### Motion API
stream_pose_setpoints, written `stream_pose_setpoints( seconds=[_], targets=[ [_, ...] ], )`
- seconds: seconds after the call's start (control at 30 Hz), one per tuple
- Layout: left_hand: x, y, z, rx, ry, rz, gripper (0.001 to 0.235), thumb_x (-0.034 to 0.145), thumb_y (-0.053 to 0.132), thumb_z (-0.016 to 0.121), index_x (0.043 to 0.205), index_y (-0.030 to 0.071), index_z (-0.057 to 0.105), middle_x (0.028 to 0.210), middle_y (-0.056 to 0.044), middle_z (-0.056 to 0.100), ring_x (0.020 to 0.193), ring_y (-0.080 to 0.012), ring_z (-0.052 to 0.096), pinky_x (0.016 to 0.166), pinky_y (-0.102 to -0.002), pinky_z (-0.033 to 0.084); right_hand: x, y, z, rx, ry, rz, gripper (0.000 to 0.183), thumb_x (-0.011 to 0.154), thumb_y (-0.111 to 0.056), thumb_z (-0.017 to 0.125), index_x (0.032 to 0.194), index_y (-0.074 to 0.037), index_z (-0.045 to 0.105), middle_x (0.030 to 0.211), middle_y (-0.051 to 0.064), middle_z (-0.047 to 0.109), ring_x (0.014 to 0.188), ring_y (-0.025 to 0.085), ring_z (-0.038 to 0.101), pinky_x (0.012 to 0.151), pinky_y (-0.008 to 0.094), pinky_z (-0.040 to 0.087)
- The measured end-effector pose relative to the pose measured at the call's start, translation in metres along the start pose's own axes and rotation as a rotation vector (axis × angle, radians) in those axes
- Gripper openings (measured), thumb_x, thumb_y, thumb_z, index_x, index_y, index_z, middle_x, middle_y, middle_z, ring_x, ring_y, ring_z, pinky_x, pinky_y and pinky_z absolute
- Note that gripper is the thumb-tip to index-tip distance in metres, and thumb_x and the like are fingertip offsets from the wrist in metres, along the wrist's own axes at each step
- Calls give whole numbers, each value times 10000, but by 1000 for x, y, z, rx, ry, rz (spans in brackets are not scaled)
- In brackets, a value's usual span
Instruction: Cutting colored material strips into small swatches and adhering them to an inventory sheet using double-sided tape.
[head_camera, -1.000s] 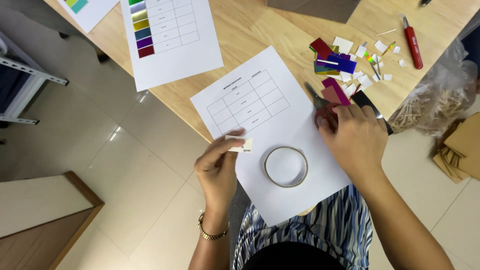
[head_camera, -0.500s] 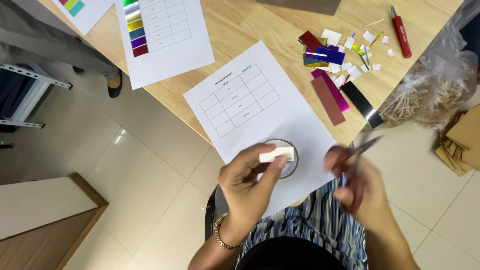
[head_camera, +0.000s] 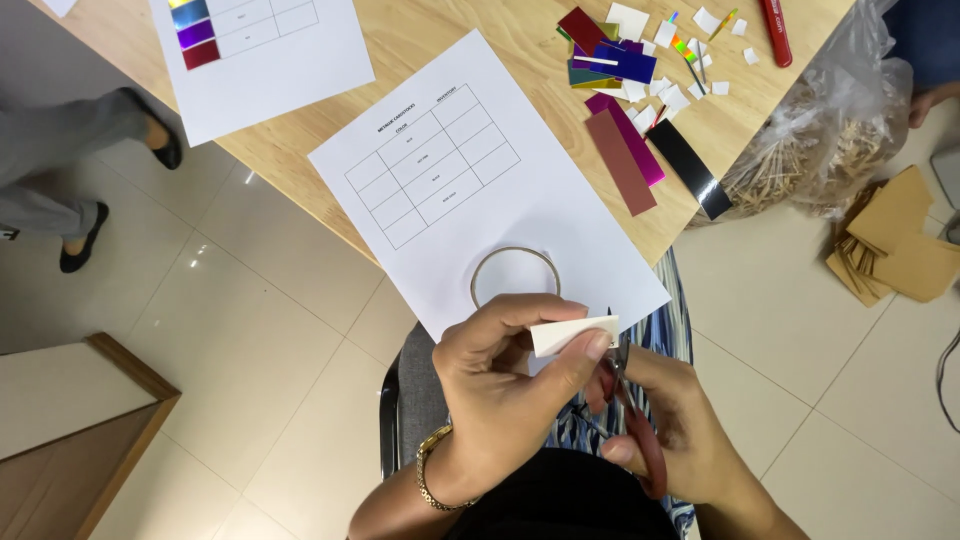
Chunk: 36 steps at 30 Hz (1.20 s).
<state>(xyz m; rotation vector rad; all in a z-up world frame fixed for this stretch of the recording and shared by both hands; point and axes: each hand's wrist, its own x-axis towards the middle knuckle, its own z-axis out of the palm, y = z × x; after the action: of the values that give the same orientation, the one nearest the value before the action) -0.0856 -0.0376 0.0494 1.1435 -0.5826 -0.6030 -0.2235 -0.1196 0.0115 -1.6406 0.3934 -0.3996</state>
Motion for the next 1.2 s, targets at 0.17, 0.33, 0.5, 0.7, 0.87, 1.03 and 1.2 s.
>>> stream_pose_setpoints(
  seconds=[0.17, 0.33, 0.5, 0.7, 0.87, 1.03, 1.2],
  targets=[
    [-1, 1, 3, 115, 39, 62, 162, 878, -51, 771, 977, 34, 675, 562, -49, 611, 484, -117, 606, 540, -202, 467, -4, 6, 7, 86, 11, 6, 667, 906, -747, 591, 806, -87, 609, 712, -19, 546, 608, 114, 460, 553, 244, 376],
    [-1, -1, 3, 129, 71, 94, 171, 864, -55, 782, 972, 34, 682, 570, -44, 608, 478, -115, 595, 516, -204, 454, -5, 8, 8, 66, 45, -5, 655, 899, -743, 599, 823, -93, 628, 705, -16, 577, 610, 112, 500, 531, 236, 396],
    [-2, -4, 0, 206, 100, 100, 193, 837, -39, 817, 968, 50, 708, 671, -38, 682, 541, -91, 610, 537, -194, 480, 0, -1, 8, -92, 70, -6, 628, 880, -746, 546, 732, -136, 573, 675, -42, 514, 565, 115, 430, 543, 244, 348],
    [-5, -7, -4, 290, 124, 98, 201, 821, 8, 856, 961, 90, 736, 760, -7, 724, 560, -46, 509, 513, -191, 362, 1, 1, 9, -84, 70, -12, 581, 885, -688, 571, 721, -131, 579, 674, -35, 519, 575, 114, 444, 536, 239, 361],
    [-3, -4, -5, 268, 102, 77, 175, 840, 15, 834, 962, 79, 726, 632, 24, 628, 558, -50, 441, 523, -203, 338, 2, 1, 9, -83, 65, -22, 603, 896, -706, 549, 711, -132, 562, 651, -43, 478, 546, 109, 411, 528, 241, 341],
    [-1, -1, -3, 210, 75, 69, 177, 853, -21, 811, 975, 58, 710, 639, -16, 660, 567, -67, 569, 541, -194, 445, 3, -1, 9, -60, 69, -31, 596, 905, -678, 558, 713, -114, 551, 645, -32, 493, 552, 118, 435, 532, 248, 365],
    [-1, -6, -3, 198, 87, 83, 189, 840, -37, 815, 971, 58, 717, 697, -18, 683, 592, -67, 553, 561, -203, 452, 1, 1, 8, -66, 95, -37, 535, 902, -615, 588, 703, -120, 545, 629, -38, 464, 558, 117, 409, 538, 248, 345]
  ],
)
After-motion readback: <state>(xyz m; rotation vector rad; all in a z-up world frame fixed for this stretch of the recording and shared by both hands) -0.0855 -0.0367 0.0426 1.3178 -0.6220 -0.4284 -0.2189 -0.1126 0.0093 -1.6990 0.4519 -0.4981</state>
